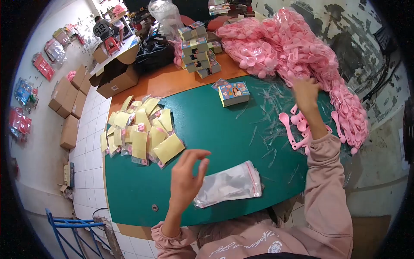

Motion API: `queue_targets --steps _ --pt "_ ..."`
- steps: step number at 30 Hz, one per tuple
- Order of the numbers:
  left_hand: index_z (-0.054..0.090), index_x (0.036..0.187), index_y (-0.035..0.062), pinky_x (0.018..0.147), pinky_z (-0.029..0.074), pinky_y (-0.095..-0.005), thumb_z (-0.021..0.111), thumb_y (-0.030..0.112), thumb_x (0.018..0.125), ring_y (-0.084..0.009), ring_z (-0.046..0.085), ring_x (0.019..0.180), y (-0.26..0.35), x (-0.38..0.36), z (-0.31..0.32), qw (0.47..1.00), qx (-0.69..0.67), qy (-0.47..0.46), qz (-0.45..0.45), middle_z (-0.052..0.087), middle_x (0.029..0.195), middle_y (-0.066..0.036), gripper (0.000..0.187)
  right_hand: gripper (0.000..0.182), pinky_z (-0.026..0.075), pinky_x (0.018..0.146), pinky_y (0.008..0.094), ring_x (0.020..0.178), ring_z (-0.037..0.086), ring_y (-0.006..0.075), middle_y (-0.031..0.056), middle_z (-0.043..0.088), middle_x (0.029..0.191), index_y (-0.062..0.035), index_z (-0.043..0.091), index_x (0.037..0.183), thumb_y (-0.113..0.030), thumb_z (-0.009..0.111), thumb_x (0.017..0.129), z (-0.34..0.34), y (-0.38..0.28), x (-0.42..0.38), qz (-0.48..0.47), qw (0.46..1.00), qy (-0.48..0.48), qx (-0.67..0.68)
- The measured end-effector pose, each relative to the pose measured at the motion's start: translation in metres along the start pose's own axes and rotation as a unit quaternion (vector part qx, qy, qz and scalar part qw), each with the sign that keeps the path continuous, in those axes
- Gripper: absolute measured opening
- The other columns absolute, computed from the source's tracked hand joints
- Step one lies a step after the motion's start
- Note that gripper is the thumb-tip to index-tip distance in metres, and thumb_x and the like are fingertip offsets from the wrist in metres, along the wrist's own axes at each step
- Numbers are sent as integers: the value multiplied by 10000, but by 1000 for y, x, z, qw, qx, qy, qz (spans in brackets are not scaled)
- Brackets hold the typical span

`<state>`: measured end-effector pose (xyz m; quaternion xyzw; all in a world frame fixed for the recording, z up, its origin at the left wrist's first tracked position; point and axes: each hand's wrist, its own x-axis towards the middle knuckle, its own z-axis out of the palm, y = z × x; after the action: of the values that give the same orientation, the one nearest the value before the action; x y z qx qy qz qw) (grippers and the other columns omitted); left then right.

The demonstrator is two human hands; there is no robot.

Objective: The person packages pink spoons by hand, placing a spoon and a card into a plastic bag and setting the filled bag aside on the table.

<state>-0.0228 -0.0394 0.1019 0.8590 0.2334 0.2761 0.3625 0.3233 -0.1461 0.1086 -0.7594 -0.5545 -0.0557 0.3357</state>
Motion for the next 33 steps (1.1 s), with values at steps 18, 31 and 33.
queue_targets --steps 18,31,33 --pt "535 804 16 639 486 -301 655 100 729 -238 622 753 -47 7 66 963 -85 -256 -18 618 821 -102 165 223 401 682 396 825 511 307 133 542 829 -28 502 906 -7 562 693 32 -14 -138 168 963 1 -210" --pt "462 965 0 712 493 -245 600 52 811 -139 621 820 -64 13 58 868 -402 -222 -188 650 877 -125 213 191 384 764 354 865 520 220 82 575 884 -49 578 941 -53 559 751 19 -26 -127 129 967 70 -209" --pt "470 964 -3 715 491 -242 604 50 809 -135 619 818 -62 14 55 870 -395 -224 -191 651 869 -122 212 184 405 737 319 826 537 184 72 585 878 -39 586 944 -46 567 761 9 -50 -117 174 979 94 -50"
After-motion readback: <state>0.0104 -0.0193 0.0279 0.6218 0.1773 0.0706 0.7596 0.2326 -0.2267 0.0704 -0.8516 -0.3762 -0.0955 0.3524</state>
